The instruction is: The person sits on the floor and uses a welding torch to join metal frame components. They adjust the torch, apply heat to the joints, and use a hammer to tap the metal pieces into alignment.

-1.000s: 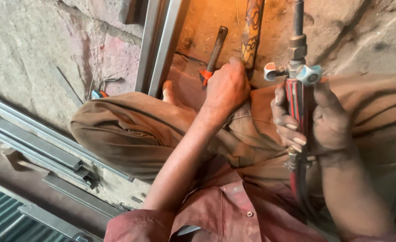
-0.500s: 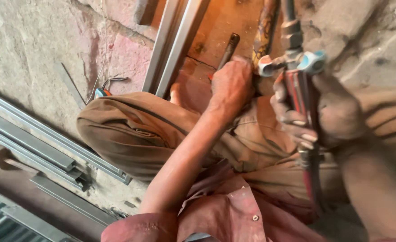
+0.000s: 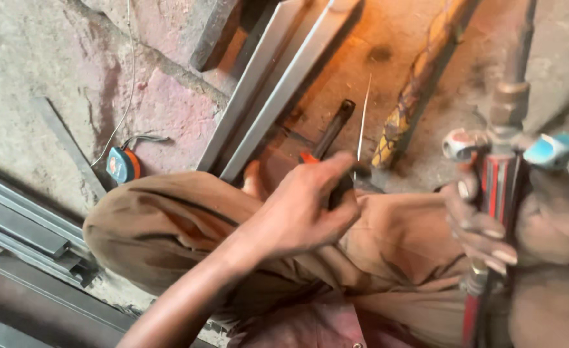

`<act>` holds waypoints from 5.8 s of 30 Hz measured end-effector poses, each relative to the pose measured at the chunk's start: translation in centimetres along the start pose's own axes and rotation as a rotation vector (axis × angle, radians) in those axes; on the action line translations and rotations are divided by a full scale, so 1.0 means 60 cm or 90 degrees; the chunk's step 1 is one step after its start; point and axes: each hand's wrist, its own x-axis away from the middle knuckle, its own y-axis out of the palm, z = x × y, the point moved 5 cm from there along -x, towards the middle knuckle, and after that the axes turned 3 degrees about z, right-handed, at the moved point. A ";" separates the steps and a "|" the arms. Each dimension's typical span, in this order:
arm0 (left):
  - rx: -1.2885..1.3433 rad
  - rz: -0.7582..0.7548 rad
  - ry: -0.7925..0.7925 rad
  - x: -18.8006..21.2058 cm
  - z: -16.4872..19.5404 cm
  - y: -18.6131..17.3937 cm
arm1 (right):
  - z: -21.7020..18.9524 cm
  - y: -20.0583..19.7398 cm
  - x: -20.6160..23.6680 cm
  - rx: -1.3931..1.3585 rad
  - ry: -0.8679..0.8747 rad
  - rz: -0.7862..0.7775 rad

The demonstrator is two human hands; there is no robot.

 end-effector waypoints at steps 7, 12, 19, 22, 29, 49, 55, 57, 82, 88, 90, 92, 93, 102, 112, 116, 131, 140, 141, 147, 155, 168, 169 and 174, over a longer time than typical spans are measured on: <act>0.140 -0.067 0.034 -0.033 0.058 -0.053 | -0.001 -0.003 -0.010 -0.012 -0.065 -0.043; -0.294 0.044 0.383 -0.024 0.125 -0.045 | 0.029 -0.010 -0.010 -0.014 -0.107 0.028; -0.404 0.077 0.496 -0.035 0.139 -0.009 | 0.034 0.020 -0.004 0.041 -0.191 -0.020; -0.294 0.114 0.497 -0.049 0.104 0.006 | 0.044 0.025 -0.003 -0.002 -0.105 -0.021; -0.188 0.180 0.482 -0.048 0.076 0.028 | 0.041 0.019 -0.004 0.027 -0.109 -0.047; -0.400 0.103 0.532 -0.052 0.128 0.032 | 0.056 -0.053 0.000 -0.119 -0.191 0.036; -0.330 0.109 0.517 -0.079 0.142 0.012 | 0.053 -0.059 -0.015 -0.057 -0.125 0.048; -0.309 0.071 0.487 -0.089 0.147 0.000 | 0.052 -0.059 -0.023 -0.044 -0.102 0.056; -0.310 -0.044 0.531 -0.105 0.153 0.030 | 0.077 -0.059 -0.006 0.023 -0.056 0.043; -0.287 -0.057 0.528 -0.085 0.111 0.044 | 0.083 -0.056 -0.001 0.036 -0.054 0.042; -0.316 -0.012 0.546 -0.084 0.113 0.040 | 0.083 -0.056 -0.001 0.041 -0.051 0.044; -0.341 -0.050 0.516 -0.090 0.110 0.044 | 0.083 -0.055 -0.003 0.043 -0.049 0.043; -0.353 -0.071 0.501 -0.093 0.108 0.046 | 0.082 -0.054 -0.004 0.043 -0.049 0.042; -0.397 -0.068 0.516 -0.088 0.097 0.041 | 0.094 -0.047 -0.013 0.051 -0.040 0.033; -0.434 -0.092 0.535 -0.091 0.089 0.046 | 0.104 -0.039 -0.012 0.066 -0.035 0.033; -0.404 -0.087 0.518 -0.089 0.082 0.048 | 0.106 -0.039 -0.015 0.071 -0.033 0.033; -0.334 0.036 0.527 -0.078 0.097 0.006 | 0.069 -0.037 -0.008 0.139 -0.134 0.096; -0.367 0.049 0.500 -0.071 0.074 0.016 | 0.070 -0.090 0.026 0.087 -0.062 0.111; -0.366 0.044 0.492 -0.070 0.071 0.018 | 0.071 -0.093 0.026 0.079 -0.053 0.119; -0.380 0.050 0.472 -0.070 0.071 0.021 | 0.068 -0.086 0.027 0.138 -0.037 0.139; -0.361 0.056 0.457 -0.070 0.066 0.022 | 0.072 -0.081 0.029 0.119 -0.066 0.154; -0.136 0.464 0.433 -0.038 0.117 -0.193 | 0.057 -0.045 0.010 0.206 -0.131 0.132; -0.113 0.552 0.440 -0.018 0.109 -0.220 | 0.057 -0.039 0.006 0.232 -0.128 0.140; -0.116 0.621 0.439 0.003 0.067 -0.251 | 0.057 -0.022 -0.025 0.386 -0.102 0.263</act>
